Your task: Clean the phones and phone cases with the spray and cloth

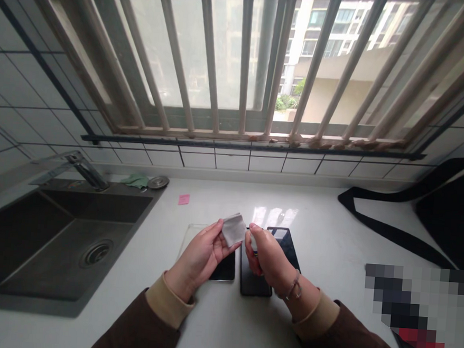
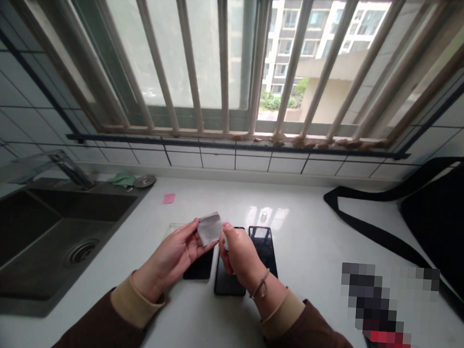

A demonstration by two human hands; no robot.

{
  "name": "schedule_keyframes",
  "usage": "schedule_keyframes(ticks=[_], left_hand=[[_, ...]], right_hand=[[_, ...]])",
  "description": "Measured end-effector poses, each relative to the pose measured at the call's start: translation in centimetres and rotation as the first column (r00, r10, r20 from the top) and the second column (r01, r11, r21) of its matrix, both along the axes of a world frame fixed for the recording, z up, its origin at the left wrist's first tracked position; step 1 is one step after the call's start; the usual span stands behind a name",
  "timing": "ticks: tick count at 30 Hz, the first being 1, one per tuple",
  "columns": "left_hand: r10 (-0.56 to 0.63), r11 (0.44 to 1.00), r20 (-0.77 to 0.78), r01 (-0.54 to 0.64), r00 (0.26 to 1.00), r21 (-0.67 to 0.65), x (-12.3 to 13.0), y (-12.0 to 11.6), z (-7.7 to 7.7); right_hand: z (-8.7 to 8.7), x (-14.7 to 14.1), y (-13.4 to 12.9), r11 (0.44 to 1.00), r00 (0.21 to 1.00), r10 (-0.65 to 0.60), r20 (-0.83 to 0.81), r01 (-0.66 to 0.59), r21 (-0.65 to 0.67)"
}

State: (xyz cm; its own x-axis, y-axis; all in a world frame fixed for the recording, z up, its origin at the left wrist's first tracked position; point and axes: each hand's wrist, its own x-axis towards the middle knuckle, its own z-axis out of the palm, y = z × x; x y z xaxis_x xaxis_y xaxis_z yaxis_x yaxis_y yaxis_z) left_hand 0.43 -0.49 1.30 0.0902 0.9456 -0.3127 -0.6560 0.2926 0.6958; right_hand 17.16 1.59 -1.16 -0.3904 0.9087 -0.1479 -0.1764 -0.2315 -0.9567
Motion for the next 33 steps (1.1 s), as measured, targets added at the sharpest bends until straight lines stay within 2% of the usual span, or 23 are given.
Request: schedule_keyframes(ticks=[6,12,18,21,24,28,31,33], left_hand=[[0.007,1.0,-0.007,-0.007,1.0,0.0,0.13,-0.02,0.31],[0.001,1.0,-0.008,-0.001,1.0,0.014,0.19,0.0,0.39],[0.007,0.999,0.0,-0.007,1.0,0.035,0.13,0.02,0.25],[0.009,0.999,-0.004,-0.009,1.0,0.033,0.16,-0.01,0.34],[0.009,1.0,-0.001,-0.009,1.0,0.023,0.18,-0.05,0.46],[0.004,1.0,0.001,-0.004,1.0,0.014,0.2,-0.05,0.36],[0.011,1.0,-0.033,-0.011,0.999,0.016,0.14,0.05,0.12],[0.099,0.994,-0.126,-0.092,0.987,0.057,-0.01,0.17,0.0]], right_hand=[[0.0,0.01,-0.05,1.0,0.999,0.027,0.041,-0.027,0.002],[-0.13,0.1,-0.04,0.997,0.998,0.065,0.013,-0.065,0.045],[-0.14,0.08,-0.06,0.996,0.994,0.089,0.07,-0.089,-0.001],[-0.18,0.1,-0.11,0.993,0.991,0.103,0.088,-0.108,0.045],[-0.19,0.13,-0.17,0.991,0.992,0.115,0.042,-0.118,0.062],[-0.26,0.1,-0.05,0.998,0.998,0.056,-0.015,-0.056,0.001],[-0.41,0.13,0.2,0.999,0.996,0.018,0.084,-0.021,0.035],[-0.39,0.21,0.32,0.996,0.987,-0.011,0.161,-0.003,0.088]])
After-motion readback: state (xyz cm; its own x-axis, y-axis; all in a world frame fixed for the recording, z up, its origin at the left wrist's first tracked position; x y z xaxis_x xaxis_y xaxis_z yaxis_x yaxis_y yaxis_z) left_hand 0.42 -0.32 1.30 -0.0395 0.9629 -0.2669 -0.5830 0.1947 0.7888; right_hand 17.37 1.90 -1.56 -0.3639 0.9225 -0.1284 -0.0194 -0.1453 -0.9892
